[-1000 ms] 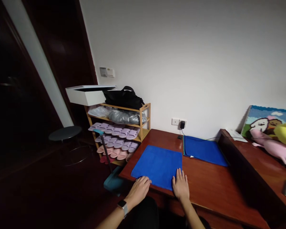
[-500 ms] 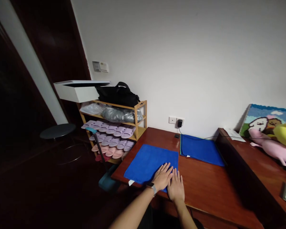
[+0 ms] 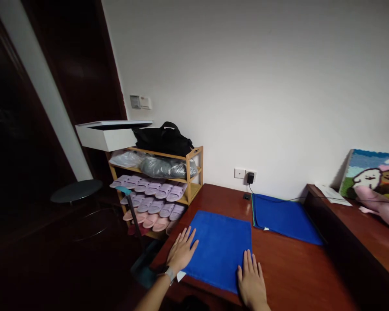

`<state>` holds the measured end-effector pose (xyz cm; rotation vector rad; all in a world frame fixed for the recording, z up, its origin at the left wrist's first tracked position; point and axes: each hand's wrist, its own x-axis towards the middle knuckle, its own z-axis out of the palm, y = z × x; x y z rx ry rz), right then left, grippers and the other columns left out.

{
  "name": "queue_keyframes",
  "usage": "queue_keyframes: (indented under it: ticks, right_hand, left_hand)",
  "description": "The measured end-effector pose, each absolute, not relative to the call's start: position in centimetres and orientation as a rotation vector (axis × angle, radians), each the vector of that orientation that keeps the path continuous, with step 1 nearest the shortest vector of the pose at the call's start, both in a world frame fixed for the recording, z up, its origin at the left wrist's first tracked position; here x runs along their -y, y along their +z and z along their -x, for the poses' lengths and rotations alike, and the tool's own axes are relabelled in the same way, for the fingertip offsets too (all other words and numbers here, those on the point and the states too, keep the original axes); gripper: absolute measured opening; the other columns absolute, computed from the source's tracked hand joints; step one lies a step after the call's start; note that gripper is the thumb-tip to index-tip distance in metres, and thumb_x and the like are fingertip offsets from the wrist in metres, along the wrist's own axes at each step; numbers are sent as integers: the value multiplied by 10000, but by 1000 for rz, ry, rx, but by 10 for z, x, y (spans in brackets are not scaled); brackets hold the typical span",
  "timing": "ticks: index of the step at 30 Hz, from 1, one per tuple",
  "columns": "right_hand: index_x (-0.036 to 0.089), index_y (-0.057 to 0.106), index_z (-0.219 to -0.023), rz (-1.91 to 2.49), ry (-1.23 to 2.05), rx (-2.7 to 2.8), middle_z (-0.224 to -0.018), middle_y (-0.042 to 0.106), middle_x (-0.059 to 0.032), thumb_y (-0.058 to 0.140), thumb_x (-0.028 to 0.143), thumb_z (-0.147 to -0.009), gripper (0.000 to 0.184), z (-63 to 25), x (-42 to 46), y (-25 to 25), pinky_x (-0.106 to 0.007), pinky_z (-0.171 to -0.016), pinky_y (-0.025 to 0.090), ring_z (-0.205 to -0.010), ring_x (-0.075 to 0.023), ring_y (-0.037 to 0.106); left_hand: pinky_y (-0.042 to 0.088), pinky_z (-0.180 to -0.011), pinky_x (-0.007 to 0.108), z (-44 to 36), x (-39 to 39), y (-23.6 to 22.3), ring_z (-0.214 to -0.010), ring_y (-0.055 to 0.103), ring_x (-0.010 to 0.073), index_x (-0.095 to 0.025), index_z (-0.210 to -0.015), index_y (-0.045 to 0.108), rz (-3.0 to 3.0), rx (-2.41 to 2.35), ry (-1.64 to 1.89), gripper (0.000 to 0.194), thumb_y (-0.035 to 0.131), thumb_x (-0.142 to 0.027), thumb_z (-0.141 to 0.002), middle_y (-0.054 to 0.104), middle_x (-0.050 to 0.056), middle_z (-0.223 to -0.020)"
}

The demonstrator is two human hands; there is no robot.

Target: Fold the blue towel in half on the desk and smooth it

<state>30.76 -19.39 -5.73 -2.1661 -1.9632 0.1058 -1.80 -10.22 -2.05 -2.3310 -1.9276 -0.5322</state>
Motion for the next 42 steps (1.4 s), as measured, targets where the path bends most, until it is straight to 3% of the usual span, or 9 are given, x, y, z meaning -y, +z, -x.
queue_keyframes:
  ticks: [3,9,17,23,28,34,38,42]
  right_hand:
    - [162,331,-1590,2196,132,1933,-1647,277,-36,158,515,-972,732,-311,177,-48,-503,-1228,283,-1519,-268,288]
    - [82,239,-1601,2257,196,1934,-1669,217,-58,141,475,-987,735,-315,127,-21,-473,-1256,205,-1548,-260,182]
    - [100,221,-1605,2253,121,1945,-1669,199,-50,153,475,-993,720,-315,116,-35,-474,-1262,184,-1550,-252,185]
    - [92,219,-1600,2269,101,1952,-1674,186,-59,172,441,-1003,693,-313,117,-31,-483,-1266,146,-1555,-254,164]
    - [112,286,-1588,2260,118,2047,-1675,178,-58,181,385,-1000,657,-313,120,-26,-493,-1264,139,-1558,-263,142]
    - [75,179,-1599,2315,86,2004,-1677,158,-63,152,422,-1006,687,-311,121,-21,-469,-1265,150,-1557,-259,152]
    - [84,166,-1603,2326,113,1981,-1680,147,-46,144,443,-1008,695,-310,122,-19,-459,-1269,142,-1559,-246,148]
    - [97,191,-1605,2350,149,1969,-1676,190,-53,168,447,-1004,697,-310,119,-14,-475,-1265,148,-1551,-256,192]
  left_hand:
    - [276,-1220,495,14,105,-22,-1521,302,283,-239,-1568,396,2334,1934,-565,635,298,-568,-1034,363,79,-1640]
    - [265,-1232,502,12,110,-18,-1526,290,285,-219,-1570,394,2349,1942,-562,649,284,-577,-1039,366,90,-1638]
    - [277,-1229,536,16,97,-15,-1491,366,298,-232,-1542,446,2355,1845,-499,622,344,-572,-1031,413,104,-1604]
    - [276,-1248,460,-103,86,11,-1517,313,237,-192,-1586,346,2680,1576,-524,629,209,-525,-1071,351,90,-1635]
    - [209,-1273,427,-185,80,-1,-1540,247,208,-204,-1593,331,2836,1557,-517,638,138,-516,-1072,314,74,-1655]
    - [187,-1270,476,-101,56,4,-1546,224,243,-173,-1591,331,2653,1832,-354,706,171,-594,-1048,291,100,-1655]
    - [210,-1263,469,-26,40,9,-1542,230,254,-116,-1588,320,2416,2050,-268,712,220,-570,-1049,266,121,-1657]
    - [215,-1265,456,-6,36,2,-1542,234,259,-78,-1585,311,2359,2014,-296,749,219,-587,-1044,281,128,-1653]
